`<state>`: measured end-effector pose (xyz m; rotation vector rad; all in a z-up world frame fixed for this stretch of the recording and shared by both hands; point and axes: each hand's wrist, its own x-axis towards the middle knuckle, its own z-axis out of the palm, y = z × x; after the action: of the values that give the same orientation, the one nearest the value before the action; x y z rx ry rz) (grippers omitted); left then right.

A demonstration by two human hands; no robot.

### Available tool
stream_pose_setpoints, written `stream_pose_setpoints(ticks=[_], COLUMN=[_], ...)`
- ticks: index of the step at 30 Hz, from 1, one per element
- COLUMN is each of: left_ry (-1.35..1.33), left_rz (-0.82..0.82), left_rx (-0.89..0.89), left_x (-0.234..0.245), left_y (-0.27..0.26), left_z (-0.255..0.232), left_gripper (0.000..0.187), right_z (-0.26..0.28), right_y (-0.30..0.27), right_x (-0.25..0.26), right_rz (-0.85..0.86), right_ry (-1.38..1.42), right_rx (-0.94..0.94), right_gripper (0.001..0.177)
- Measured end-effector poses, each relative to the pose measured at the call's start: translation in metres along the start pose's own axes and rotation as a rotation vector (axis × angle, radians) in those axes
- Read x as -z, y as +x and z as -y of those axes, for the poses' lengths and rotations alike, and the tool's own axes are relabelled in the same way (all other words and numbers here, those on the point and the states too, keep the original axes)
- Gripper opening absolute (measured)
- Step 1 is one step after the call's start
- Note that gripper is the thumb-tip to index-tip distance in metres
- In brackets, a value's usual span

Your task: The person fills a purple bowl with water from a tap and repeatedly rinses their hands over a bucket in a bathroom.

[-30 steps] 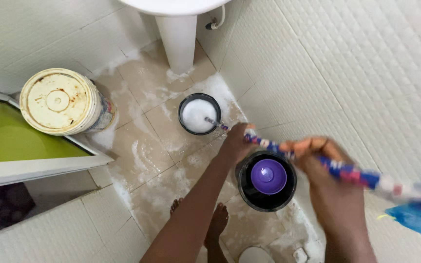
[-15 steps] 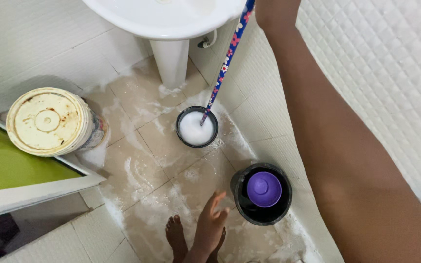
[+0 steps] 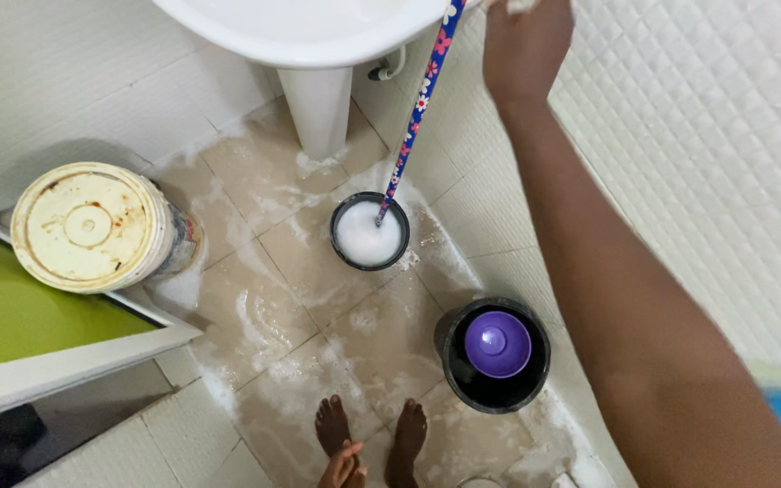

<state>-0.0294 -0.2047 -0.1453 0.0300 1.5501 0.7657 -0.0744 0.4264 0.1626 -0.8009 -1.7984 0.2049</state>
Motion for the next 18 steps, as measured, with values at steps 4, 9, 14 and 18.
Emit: stream_pose_setpoints(ticks=[4,9,14,18], left_ry=[0.041,0.088,0.154,0.194], left_rz=[-0.001,0.004,0.042,0.023], left_rx=[-0.009,-0.021,0.005,0.011], left_x=[0.014,0.02,0.021,0.019], left_y=[-0.011,-0.02,-0.039,-0.048], left_z=[-0.001,0.0,0.021,0.044], left_gripper=[0.065,0.064,0.064,0.062], right_z=[0.056,0.114,0.145,0.125], right_y=[-0.142,-0.366,-0.478,-0.456], right_x=[0.056,0.177,0.329,0.419], right_rz=[0.301,0.457,-0.064,-0.238], right_ry=[0.304,0.201,0.017,-0.248], right_rx=[-0.654,-1.453,-2.037,-1.558], right_gripper=[0.033,0.038,0.049,0.053])
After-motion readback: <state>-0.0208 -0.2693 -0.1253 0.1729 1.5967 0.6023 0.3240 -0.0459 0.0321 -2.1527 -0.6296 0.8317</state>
